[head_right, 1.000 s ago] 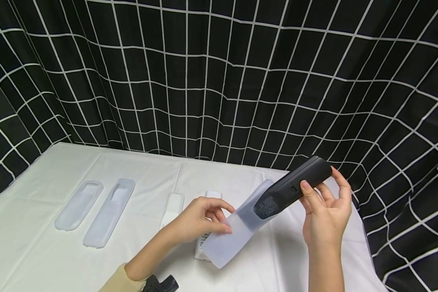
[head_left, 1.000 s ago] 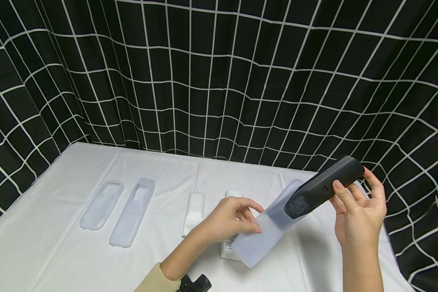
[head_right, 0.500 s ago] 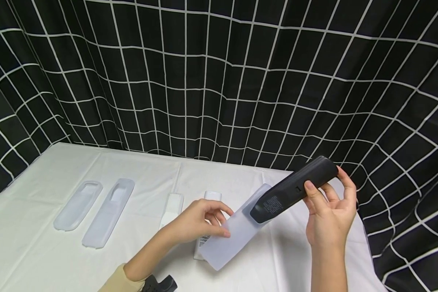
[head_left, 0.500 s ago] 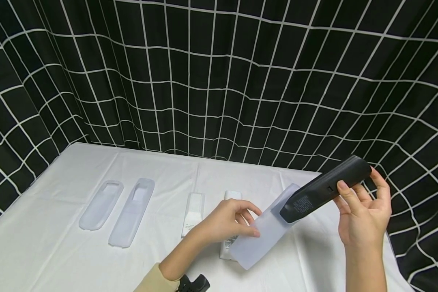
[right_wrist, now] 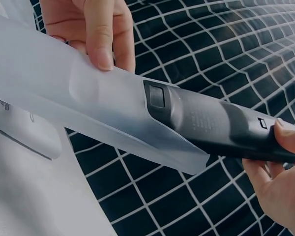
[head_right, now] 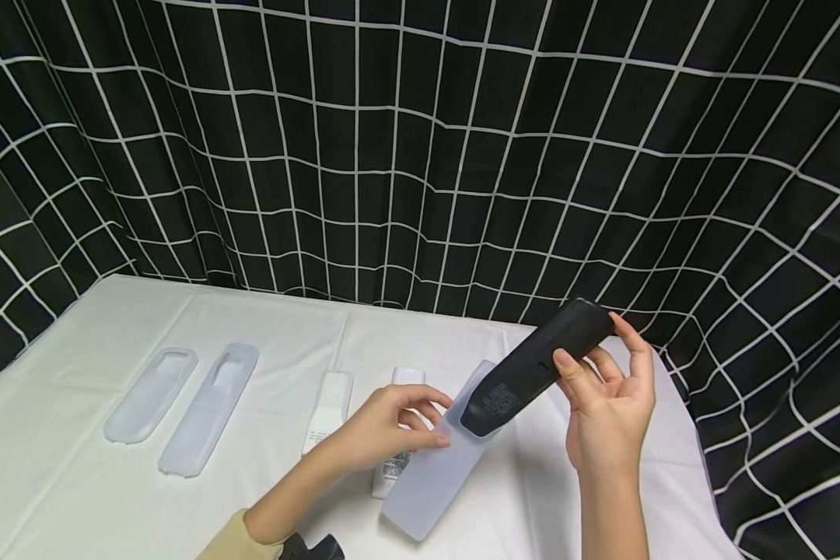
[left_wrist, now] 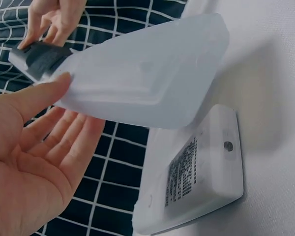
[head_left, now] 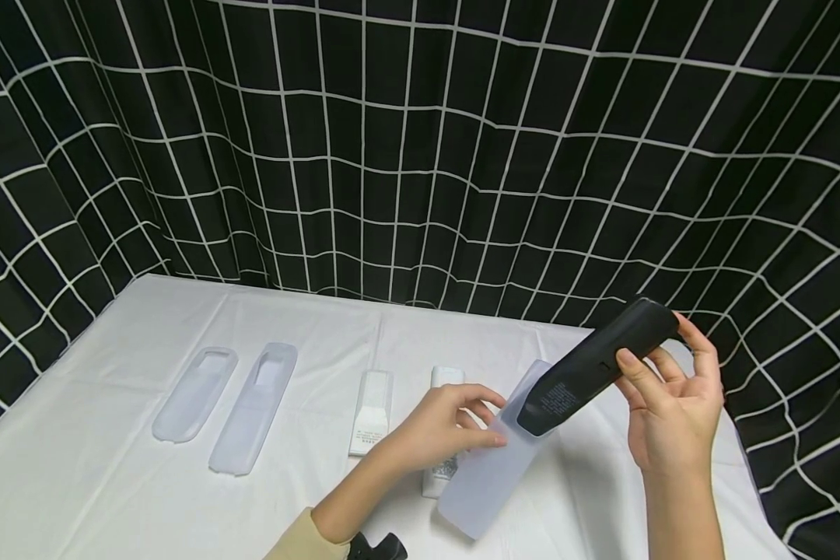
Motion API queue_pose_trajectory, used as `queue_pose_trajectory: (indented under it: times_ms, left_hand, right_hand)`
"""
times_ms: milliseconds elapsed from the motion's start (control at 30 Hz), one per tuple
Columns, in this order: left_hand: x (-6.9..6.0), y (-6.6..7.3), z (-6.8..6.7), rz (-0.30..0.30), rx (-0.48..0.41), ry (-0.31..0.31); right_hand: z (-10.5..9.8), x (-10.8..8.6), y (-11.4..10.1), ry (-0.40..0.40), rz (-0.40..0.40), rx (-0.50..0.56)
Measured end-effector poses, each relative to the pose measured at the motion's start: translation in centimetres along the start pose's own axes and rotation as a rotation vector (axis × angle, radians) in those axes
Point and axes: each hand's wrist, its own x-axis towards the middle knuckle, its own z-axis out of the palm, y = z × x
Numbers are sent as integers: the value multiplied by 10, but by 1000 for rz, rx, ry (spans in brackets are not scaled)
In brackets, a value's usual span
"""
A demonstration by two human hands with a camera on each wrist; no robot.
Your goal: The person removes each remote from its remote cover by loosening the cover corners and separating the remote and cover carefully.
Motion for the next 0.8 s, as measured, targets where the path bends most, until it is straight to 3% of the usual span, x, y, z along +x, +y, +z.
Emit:
queue_pose_trajectory:
  times_ms: [367,800]
  left_hand:
    - [-1,2,1,4,-42,13]
    - [-1,5,-6,-6,-39,-42]
  right_hand:
    - [-5,3,-7,99,-8,32]
    - [-9,9,-10,133,-30,129]
